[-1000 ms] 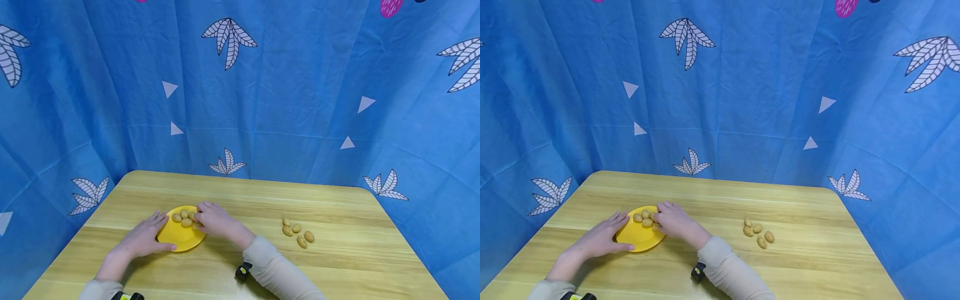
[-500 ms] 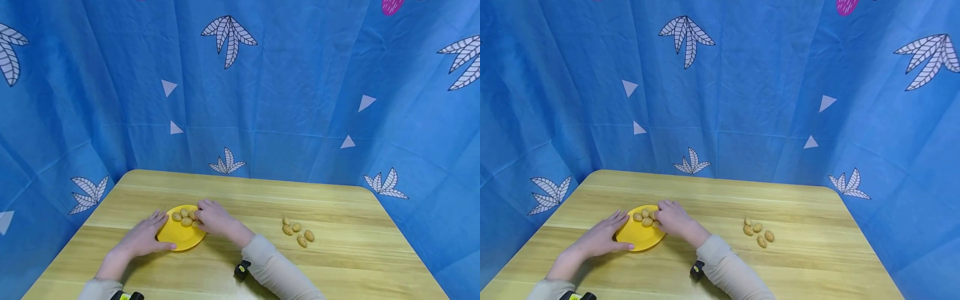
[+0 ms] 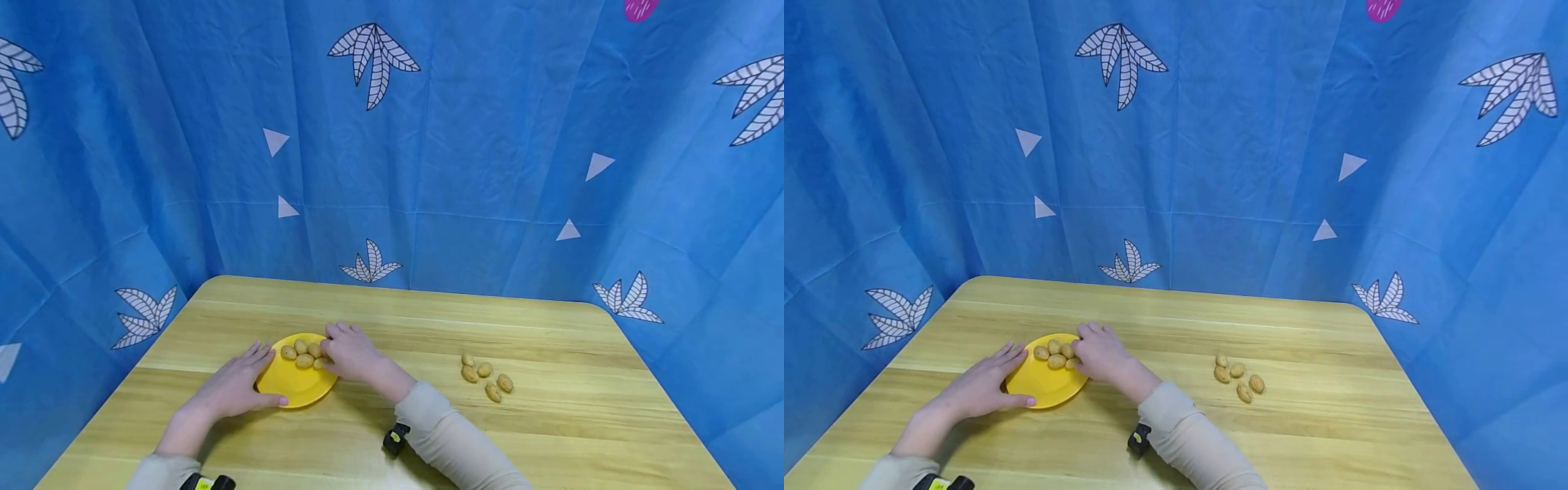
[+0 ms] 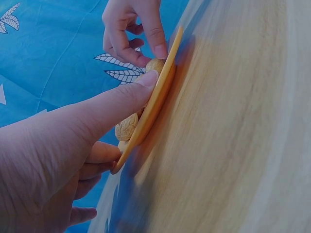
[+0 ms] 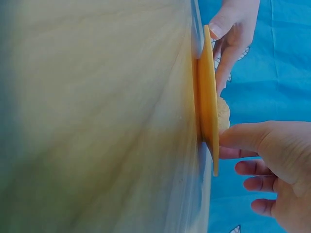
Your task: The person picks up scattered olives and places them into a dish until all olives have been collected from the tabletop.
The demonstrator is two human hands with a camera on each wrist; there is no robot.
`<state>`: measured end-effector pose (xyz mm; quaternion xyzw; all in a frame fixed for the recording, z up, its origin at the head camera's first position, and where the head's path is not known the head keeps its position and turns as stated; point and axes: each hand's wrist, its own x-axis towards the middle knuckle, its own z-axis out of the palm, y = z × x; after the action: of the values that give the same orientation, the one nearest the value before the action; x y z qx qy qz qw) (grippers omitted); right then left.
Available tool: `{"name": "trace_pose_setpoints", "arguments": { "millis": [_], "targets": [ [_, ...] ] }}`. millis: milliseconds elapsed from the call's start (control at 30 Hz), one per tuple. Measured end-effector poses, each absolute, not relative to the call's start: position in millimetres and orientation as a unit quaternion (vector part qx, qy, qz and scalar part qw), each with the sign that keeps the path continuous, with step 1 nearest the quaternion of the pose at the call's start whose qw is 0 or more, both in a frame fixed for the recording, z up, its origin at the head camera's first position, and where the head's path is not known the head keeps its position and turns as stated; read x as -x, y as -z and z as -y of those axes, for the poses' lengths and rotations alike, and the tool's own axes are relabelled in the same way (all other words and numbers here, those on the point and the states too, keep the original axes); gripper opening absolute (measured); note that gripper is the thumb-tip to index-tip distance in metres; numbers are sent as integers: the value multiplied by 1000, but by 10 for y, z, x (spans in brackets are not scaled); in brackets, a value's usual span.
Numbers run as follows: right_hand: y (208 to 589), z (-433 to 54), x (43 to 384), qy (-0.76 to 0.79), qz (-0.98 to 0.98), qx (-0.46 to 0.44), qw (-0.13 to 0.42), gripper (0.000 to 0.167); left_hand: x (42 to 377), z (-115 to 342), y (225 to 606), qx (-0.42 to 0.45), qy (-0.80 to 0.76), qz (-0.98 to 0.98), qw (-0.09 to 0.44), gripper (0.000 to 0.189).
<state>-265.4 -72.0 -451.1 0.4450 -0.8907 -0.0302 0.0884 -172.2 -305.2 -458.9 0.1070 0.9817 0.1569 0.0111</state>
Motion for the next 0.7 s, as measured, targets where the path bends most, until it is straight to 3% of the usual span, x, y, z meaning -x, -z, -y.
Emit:
{"name": "trace_pose_setpoints", "arguments": {
  "millis": [700],
  "targets": [
    [4426,328,2680,-39,897,-429,97,24,1719,3046,4583,-103,-158,-982,18,110]
  ]
}}
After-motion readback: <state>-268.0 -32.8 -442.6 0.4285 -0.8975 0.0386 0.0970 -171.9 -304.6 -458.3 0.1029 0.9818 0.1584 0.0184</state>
